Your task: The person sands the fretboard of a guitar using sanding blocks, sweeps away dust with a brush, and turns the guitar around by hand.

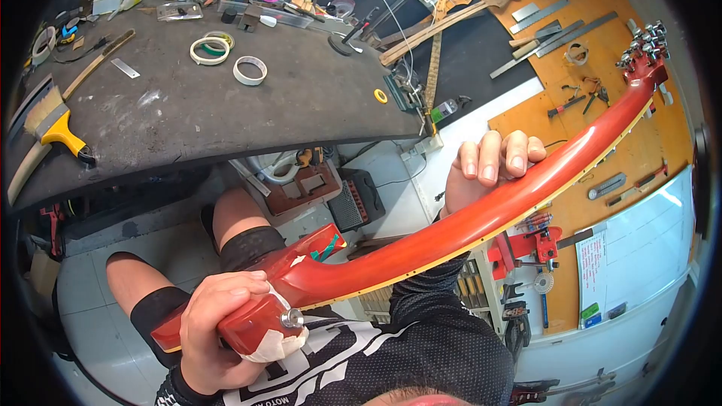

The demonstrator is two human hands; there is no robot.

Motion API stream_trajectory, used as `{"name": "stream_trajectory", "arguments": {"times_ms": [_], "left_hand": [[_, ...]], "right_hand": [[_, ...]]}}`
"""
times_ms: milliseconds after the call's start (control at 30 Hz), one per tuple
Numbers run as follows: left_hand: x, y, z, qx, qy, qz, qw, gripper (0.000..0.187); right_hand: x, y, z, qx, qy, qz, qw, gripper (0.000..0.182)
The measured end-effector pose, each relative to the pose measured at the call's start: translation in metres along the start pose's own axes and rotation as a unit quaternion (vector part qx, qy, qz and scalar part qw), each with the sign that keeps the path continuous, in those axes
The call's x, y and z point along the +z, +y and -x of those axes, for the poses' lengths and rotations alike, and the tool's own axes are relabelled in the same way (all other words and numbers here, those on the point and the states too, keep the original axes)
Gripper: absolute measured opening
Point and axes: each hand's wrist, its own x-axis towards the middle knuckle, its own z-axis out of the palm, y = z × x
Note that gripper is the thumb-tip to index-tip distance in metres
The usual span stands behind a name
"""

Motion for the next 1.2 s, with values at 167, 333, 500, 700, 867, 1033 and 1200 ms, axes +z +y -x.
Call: {"name": "stream_trajectory", "arguments": {"times_ms": [167,333,500,700,867,1033,1200], "left_hand": [[0.0,-0.001,0.0,0.0,0.003,0.007,1.0,0.077],[0.002,-0.001,0.003,-0.002,0.017,0.018,1.0,0.075],[0.003,-0.005,0.01,-0.012,0.041,0.033,0.999,0.076],[-0.011,-0.015,0.019,-0.099,0.127,0.036,0.986,0.074],[-0.025,-0.024,-0.004,-0.123,0.229,-0.018,0.965,0.072],[-0.054,-0.048,-0.022,-0.132,0.285,-0.038,0.949,0.064],[-0.085,-0.086,-0.024,-0.12,0.331,0.037,0.935,0.05]], "right_hand": [[0.001,0.009,0.001,-0.027,-0.007,0.062,0.998,0.039],[0.012,0.013,0.001,-0.042,0.034,0.106,0.993,0.036],[0.018,0.019,-0.004,-0.045,0.071,0.088,0.993,0.042],[0.022,0.054,-0.023,-0.006,0.111,0.006,0.994,0.064],[0.039,0.103,-0.057,0.102,0.176,0.049,0.978,0.05],[0.045,0.169,-0.083,0.215,0.128,0.092,0.964,0.045],[0.067,0.238,-0.079,0.252,0.051,0.073,0.964,0.047]]}}
